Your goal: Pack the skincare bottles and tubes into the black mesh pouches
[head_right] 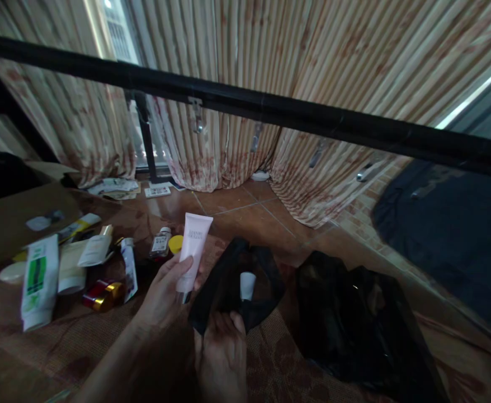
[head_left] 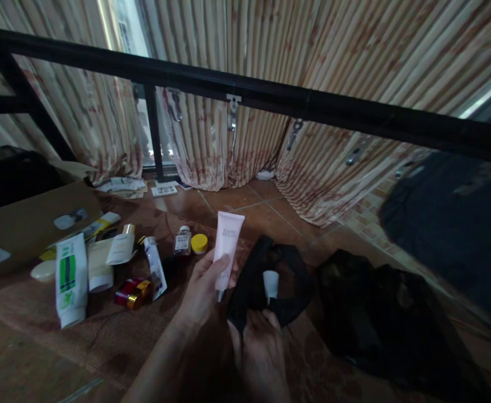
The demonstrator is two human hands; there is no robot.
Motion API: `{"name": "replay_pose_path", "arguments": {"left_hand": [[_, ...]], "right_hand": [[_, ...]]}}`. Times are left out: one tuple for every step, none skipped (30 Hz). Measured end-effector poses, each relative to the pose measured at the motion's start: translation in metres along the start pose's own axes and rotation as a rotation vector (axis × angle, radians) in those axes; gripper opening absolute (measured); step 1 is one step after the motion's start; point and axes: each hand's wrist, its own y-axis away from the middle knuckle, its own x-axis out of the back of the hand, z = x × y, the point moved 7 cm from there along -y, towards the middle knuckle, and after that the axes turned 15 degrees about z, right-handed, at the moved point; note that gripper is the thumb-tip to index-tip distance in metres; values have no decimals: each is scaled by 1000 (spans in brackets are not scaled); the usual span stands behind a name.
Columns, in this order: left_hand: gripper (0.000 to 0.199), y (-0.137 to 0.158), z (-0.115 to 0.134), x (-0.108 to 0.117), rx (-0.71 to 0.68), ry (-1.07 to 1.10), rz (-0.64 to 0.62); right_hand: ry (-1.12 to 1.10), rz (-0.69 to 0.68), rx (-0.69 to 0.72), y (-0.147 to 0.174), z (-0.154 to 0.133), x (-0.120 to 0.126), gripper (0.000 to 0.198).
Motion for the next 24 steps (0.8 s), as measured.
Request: {"name": "replay_pose_path", "arguments": {"left_hand": [[28, 0, -1, -1, -7, -17, -19], [30, -1, -2, -1, -20, -39, -35], [31, -1, -3, -2, -37, -64, -44], [31, -1, -3, -2, -56, -84, -47], [30, -1, -3, -1, -76, -103, -47], [28, -1, -2, -1, -93, -119, -45], [27, -1, -2, -1, -106, -134, -43], [27, -1, -2, -1, -117, -148, -41], [27, -1, -1, -1, -126, -161, -38], [28, -1, -1, -1, -132, -175, -34], [28, 0, -1, -1, -136, -187, -32], [29, 0, -1, 0, -139, -196, -31], [29, 0, -1, 0, -142, -203, -29], [29, 0, -1, 0, -145, -211, -24], [30, 0, -1, 1, -147, -218, -17], [30, 0, 0, 1, -147, -226, -9], [30, 1, 0, 2, -145, -234, 0], [30, 1, -1, 2, -139, -243, 9], [30, 0, -1, 3, -131, -249, 15], [30, 0, -1, 3, -125, -250, 19], [30, 0, -1, 3, -123, -246, 22], [29, 0, -1, 3, -122, -239, 23], [28, -1, -1, 2, -125, -229, 26], [27, -1, 0, 2, -128, -221, 26]], "right_hand": [[2, -1, 5, 0, 0, 0, 33], [6, 0, 10, 0, 0, 0, 33], [9, 1, 14, 0, 0, 0, 34], [10, -4, 18, 0, 0, -1, 34], [8, -11, 20, 1, 0, -2, 34], [7, -18, 20, 2, 1, -3, 34], [6, -21, 20, 3, 1, -3, 34], [7, -21, 21, 3, 2, -4, 34], [10, -21, 22, 3, 2, -4, 34], [14, -17, 23, 3, 2, -3, 34], [17, -14, 26, 3, 2, -3, 34], [17, -12, 28, 3, 1, -3, 34], [17, -10, 26, 2, 1, -2, 34], [17, -8, 24, 1, 1, -1, 34], [16, -6, 23, 1, 0, 0, 34], [15, -6, 21, 0, 0, 0, 33], [14, -7, 18, 0, 0, 1, 33], [12, -9, 15, -1, 0, 1, 32], [7, -12, 13, -1, 0, 2, 32], [2, -15, 11, -1, -1, 2, 32], [-1, -15, 11, -1, -1, 2, 32], [0, -16, 13, -1, -1, 2, 33], [2, -15, 16, -1, -1, 2, 33], [7, -13, 18, -1, -1, 2, 34]]}}
